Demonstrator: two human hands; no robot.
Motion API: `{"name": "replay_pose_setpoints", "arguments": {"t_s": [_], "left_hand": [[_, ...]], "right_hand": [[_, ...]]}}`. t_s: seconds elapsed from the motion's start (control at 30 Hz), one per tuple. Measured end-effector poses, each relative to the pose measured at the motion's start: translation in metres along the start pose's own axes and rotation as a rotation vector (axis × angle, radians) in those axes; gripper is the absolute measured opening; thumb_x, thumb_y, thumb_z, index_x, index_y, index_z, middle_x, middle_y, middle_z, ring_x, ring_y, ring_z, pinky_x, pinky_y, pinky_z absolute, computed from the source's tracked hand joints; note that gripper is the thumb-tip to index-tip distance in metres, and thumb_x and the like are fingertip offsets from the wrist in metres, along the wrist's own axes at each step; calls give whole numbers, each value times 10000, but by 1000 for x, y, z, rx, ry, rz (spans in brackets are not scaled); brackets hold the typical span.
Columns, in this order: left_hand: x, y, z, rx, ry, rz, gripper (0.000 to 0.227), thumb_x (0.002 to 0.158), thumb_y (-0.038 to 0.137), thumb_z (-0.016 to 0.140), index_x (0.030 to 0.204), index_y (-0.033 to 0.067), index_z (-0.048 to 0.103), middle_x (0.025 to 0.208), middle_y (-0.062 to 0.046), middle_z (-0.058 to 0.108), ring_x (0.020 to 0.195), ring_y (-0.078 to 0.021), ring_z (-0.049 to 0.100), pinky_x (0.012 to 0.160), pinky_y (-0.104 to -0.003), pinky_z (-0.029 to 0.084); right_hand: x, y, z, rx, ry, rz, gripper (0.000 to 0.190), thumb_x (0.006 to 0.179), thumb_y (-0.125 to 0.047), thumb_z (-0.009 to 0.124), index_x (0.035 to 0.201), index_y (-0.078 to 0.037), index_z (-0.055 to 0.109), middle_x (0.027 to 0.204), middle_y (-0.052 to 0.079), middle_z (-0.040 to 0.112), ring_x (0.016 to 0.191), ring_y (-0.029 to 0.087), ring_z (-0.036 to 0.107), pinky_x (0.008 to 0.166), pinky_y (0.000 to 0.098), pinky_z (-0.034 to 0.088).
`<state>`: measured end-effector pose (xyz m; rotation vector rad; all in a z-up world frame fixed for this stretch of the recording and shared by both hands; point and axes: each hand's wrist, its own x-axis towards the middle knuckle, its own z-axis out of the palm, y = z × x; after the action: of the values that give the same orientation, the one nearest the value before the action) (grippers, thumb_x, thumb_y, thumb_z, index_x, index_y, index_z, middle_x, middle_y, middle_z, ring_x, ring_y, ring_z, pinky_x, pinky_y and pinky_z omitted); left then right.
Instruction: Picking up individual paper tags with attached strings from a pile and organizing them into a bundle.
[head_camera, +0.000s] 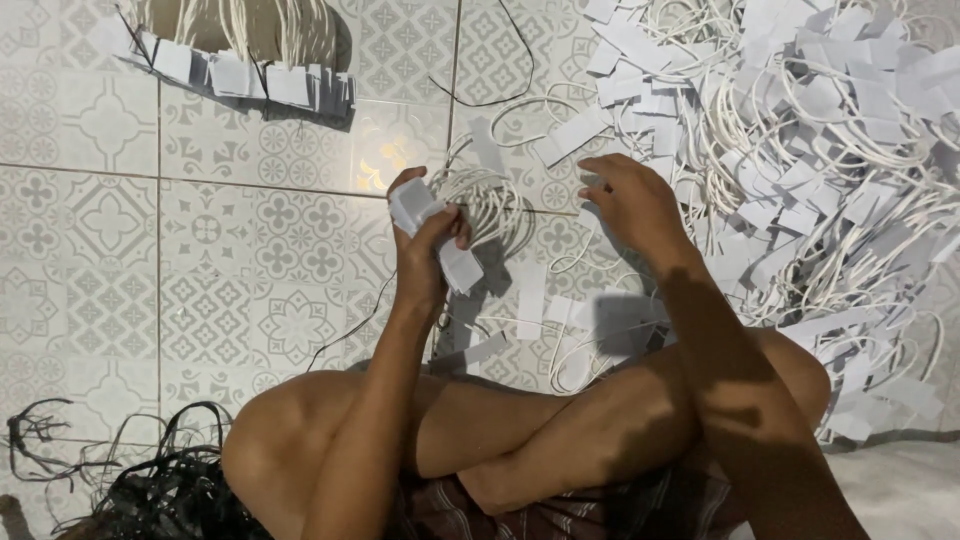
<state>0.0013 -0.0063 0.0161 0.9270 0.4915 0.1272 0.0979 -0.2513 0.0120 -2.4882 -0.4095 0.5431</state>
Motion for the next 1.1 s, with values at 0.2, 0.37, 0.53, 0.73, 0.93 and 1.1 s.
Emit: {"name": "replay_pose_setpoints", "arguments": {"t_s": [0.2,0.37,0.53,0.73,0.93,1.1], "left_hand": [[-2,-1,0,-33,43,56,556,904,71,656,1385,185,401,756,-37,481,606,-165,558,598,-311,484],[-4,0,3,-5,-10,67,526,930,93,656,1389,161,408,705,-34,475,592,-166,560,632,-335,504],[-2,1,5,-2,-22,76,539,929,116,676,1393,144,404,722,-50,505,598,-161,554,645,-346,516],[4,-4,-4,-127,19,18,546,927,84,658,1402,137,394,699,-83,523,565,-222,611,596,-365,533],[5,-7,-9,-107,49,12,535,926,92,675,1389,145,411,749,-115,576,565,-223,624,547,-348,512],[11,-15,-11,-112,13,1,664,858,53,751,1407,174,398,818,-135,623,644,-207,626,538,-311,502]], "right_hand": [[3,-34,11,-233,-329,-26,731,966,-200,643,1608,-90,313,1653,175,351,1443,422,374,1110,570,309],[8,-1,34,-363,-305,-92,795,951,-341,681,1613,-123,298,1626,175,352,1413,401,394,1087,506,330],[23,-9,29,-272,-225,-84,713,979,-270,669,1589,-119,331,1613,229,291,1353,446,446,1058,548,376],[64,-19,29,-257,-56,-53,481,1066,-161,522,1528,-60,438,1558,203,436,1378,406,450,1063,559,369],[98,18,45,-412,27,-99,415,1052,-151,565,1456,-111,473,1209,132,641,1179,344,591,983,546,409],[90,35,50,-282,24,-67,194,1036,-162,581,1188,-75,664,1001,135,668,974,352,685,857,517,503]]}}
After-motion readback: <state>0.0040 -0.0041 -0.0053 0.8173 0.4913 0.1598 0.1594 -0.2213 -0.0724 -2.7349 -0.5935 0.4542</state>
